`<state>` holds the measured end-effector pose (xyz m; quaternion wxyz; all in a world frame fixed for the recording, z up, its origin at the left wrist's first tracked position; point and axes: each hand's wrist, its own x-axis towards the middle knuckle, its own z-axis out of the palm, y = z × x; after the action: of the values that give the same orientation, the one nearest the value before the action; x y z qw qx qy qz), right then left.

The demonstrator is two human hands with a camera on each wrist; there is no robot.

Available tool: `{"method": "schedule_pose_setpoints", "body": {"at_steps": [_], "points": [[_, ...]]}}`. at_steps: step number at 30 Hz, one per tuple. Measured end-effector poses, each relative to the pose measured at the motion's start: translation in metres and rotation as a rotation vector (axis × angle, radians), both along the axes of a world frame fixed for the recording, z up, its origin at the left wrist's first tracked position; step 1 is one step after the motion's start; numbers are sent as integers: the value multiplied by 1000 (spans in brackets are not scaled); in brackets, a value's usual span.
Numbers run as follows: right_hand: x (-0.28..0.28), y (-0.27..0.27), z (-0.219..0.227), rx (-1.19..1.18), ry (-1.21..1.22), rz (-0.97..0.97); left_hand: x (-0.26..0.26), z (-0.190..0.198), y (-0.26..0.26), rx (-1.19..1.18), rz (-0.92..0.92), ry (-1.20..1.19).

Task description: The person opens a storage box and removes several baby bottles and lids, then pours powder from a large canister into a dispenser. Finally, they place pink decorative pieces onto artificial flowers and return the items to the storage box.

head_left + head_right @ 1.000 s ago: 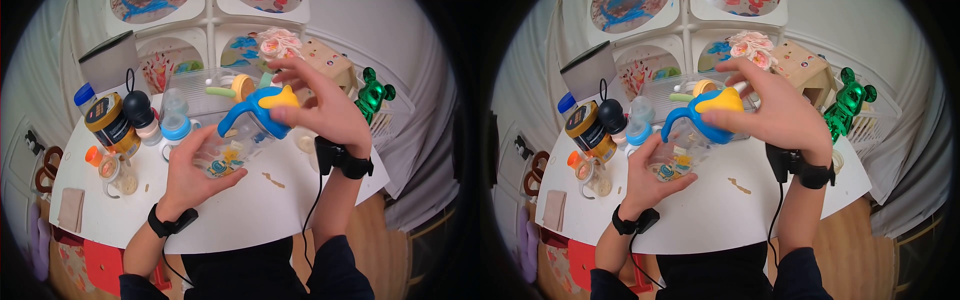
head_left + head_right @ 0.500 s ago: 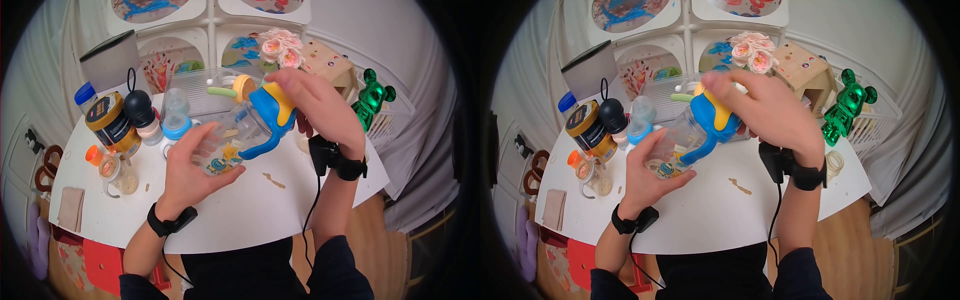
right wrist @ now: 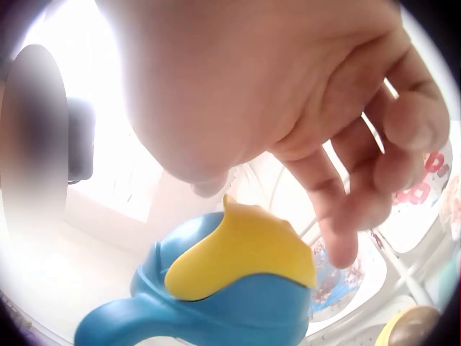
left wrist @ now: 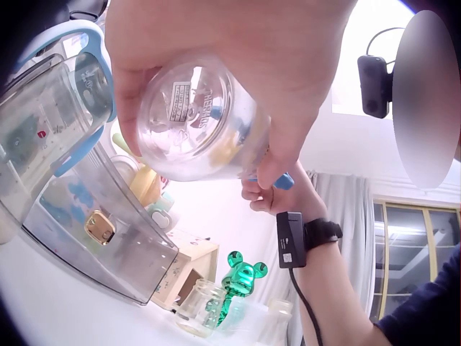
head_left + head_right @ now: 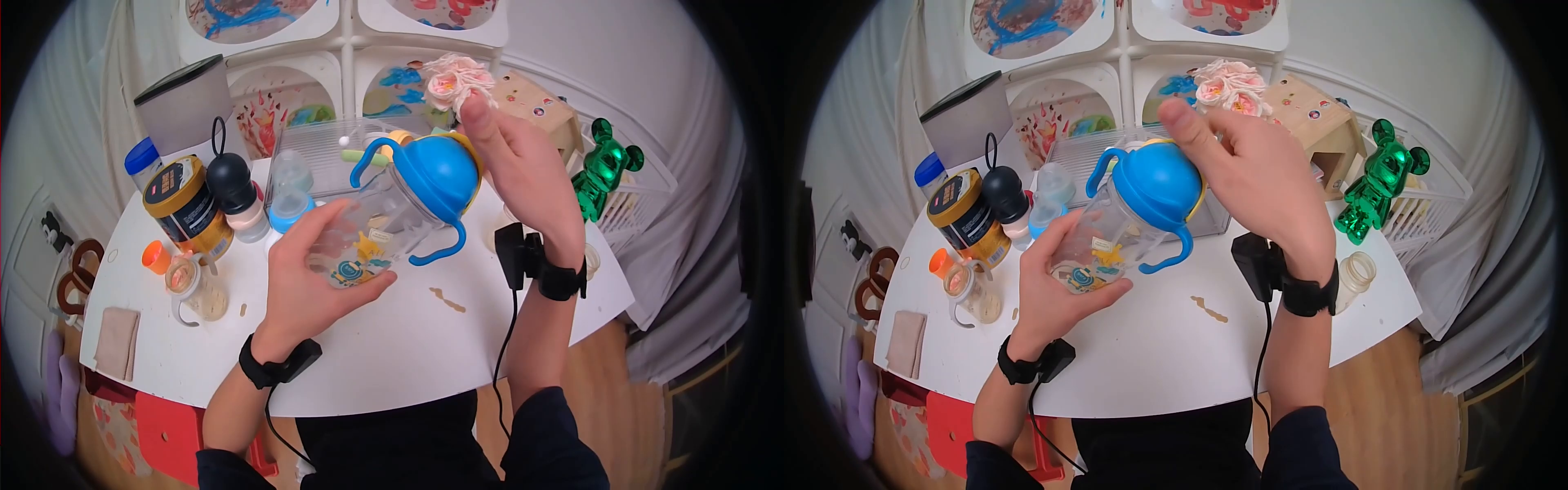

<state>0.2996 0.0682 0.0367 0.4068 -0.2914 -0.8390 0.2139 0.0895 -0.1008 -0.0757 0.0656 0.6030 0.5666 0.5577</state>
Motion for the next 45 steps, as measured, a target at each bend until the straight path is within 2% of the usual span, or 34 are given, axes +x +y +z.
{"method": "schedule_pose_setpoints", "body": {"at_steps": [2, 4, 8, 13, 16, 17, 20, 22, 23, 26, 28, 29, 31, 33, 34, 35, 36, 38, 39, 41, 42, 44, 45], "points": [[0, -3, 0, 27, 22, 42, -1, 0, 0, -9, -29, -44], [2, -6, 3, -9, -70, 70, -2, -2, 2, -35, -74, -99], [10, -12, 13, -84, -243, 114, 1, -2, 1, -34, -58, -55], [8, -19, 21, -221, -106, 15, 0, -6, 3, 16, -30, 8], [9, -4, -2, -22, 58, 207, -1, -7, 3, -6, -31, -17], [12, -5, -8, 1, 100, 359, -1, -6, 3, -11, -49, -27], [8, -8, -2, -28, 56, 376, 1, -5, 2, -8, -54, -15], [11, -16, 16, -224, -165, 108, 4, -7, 4, 8, -2, 52], [3, -9, 5, -159, -74, 118, 6, -6, 2, 6, 27, 85], [3, -25, 13, -256, -86, 94, 8, 1, -2, 1, 73, 150], [6, -18, 8, -142, -151, 126, 5, 3, -5, -13, 64, 137], [9, -24, 9, -108, -165, 154, 1, 1, -8, -23, 32, 119], [15, -31, 1, 3, -136, 366, -10, -7, -16, -47, -31, 83], [16, -31, -20, 141, -85, 613, -21, -6, -35, -183, -180, -45], [15, -31, -31, 204, -81, 678, -25, -4, -45, -252, -251, -114], [15, -37, -38, 178, -105, 675, -27, -1, -54, -300, -298, -182], [15, -43, -46, 153, -128, 672, -29, 2, -61, -290, -267, -53], [21, -63, -58, -64, -231, 524, -33, 8, -69, -262, -205, 213], [18, -65, -73, -120, -166, 466, -30, 7, -71, -165, -96, 333], [13, -68, -62, -680, -251, 414, -21, 2, -71, 35, 116, 571], [11, -67, -56, -959, -291, 377, -23, 1, -71, 54, 145, 618], [10, -60, -54, -1038, -288, 455, -28, -2, -67, 98, 206, 712], [9, -58, -53, -1064, -249, 475, -31, -2, -64, 94, 189, 676]]}}
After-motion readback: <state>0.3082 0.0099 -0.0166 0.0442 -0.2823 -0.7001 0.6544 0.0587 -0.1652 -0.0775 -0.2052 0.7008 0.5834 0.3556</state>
